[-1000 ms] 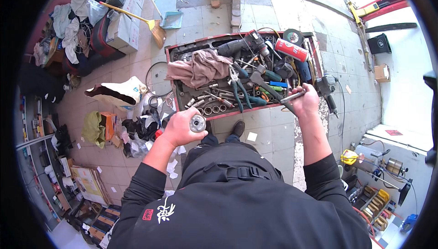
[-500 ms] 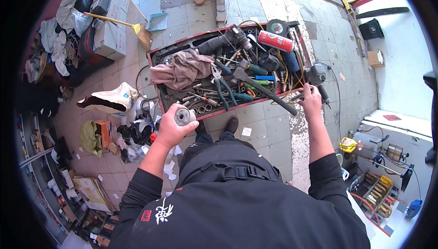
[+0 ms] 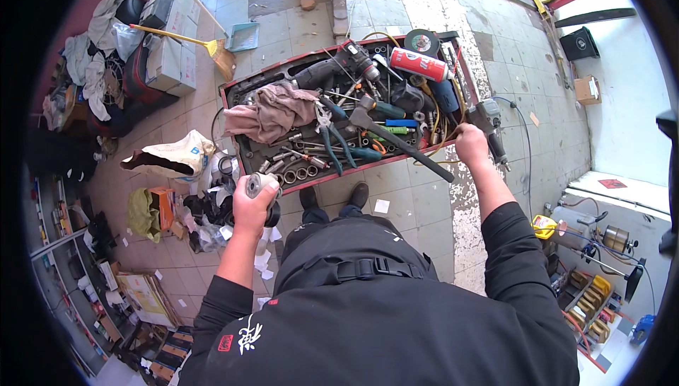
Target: The person works on a small cylindrical mechanical part in a cluttered workshop. They use a hammer to tap the part, then a screwdriver to pry and adjust components. The person retrieves a spray can and applies it to the part, then uses a power tool to work on the part's surface. The part is handled repeatedly and inspected throughout.
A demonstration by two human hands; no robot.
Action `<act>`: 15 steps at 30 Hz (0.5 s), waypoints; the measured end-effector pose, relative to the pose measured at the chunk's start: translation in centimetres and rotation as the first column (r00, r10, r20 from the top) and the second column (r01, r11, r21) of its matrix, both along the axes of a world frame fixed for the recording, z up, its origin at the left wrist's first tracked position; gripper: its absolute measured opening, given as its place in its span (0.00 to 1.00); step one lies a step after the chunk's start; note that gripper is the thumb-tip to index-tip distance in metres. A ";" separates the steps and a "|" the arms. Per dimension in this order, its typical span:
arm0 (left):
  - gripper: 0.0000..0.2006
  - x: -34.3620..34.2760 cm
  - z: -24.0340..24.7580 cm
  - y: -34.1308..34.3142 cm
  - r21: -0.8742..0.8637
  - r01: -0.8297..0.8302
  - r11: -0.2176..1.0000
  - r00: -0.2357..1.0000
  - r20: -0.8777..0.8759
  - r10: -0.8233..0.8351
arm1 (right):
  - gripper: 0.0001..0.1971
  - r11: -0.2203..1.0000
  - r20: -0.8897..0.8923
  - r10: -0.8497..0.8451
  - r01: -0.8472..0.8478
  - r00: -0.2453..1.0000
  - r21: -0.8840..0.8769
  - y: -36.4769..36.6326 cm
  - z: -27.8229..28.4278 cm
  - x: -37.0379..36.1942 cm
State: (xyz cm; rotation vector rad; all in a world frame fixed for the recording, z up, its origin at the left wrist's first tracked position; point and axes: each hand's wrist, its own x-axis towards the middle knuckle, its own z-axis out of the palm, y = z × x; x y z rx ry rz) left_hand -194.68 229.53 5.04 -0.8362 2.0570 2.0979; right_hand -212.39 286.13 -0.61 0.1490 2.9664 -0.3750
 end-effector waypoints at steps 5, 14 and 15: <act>0.18 0.3 0.1 1.2 -0.030 0.032 0.999 0.999 -0.035 -0.033 | 0.12 0.958 0.382 0.126 -0.212 0.916 0.193 -1.3 0.3 -1.5; 0.18 0.3 2.1 2.3 -0.117 0.036 0.992 0.998 -0.043 -0.041 | 0.19 0.899 0.689 0.118 -0.371 0.716 0.232 -3.8 -3.4 -6.1; 0.18 0.5 2.1 2.3 -0.119 0.027 0.992 0.998 -0.046 -0.033 | 0.22 0.898 0.705 0.065 -0.349 0.707 0.267 -3.7 -4.1 -6.5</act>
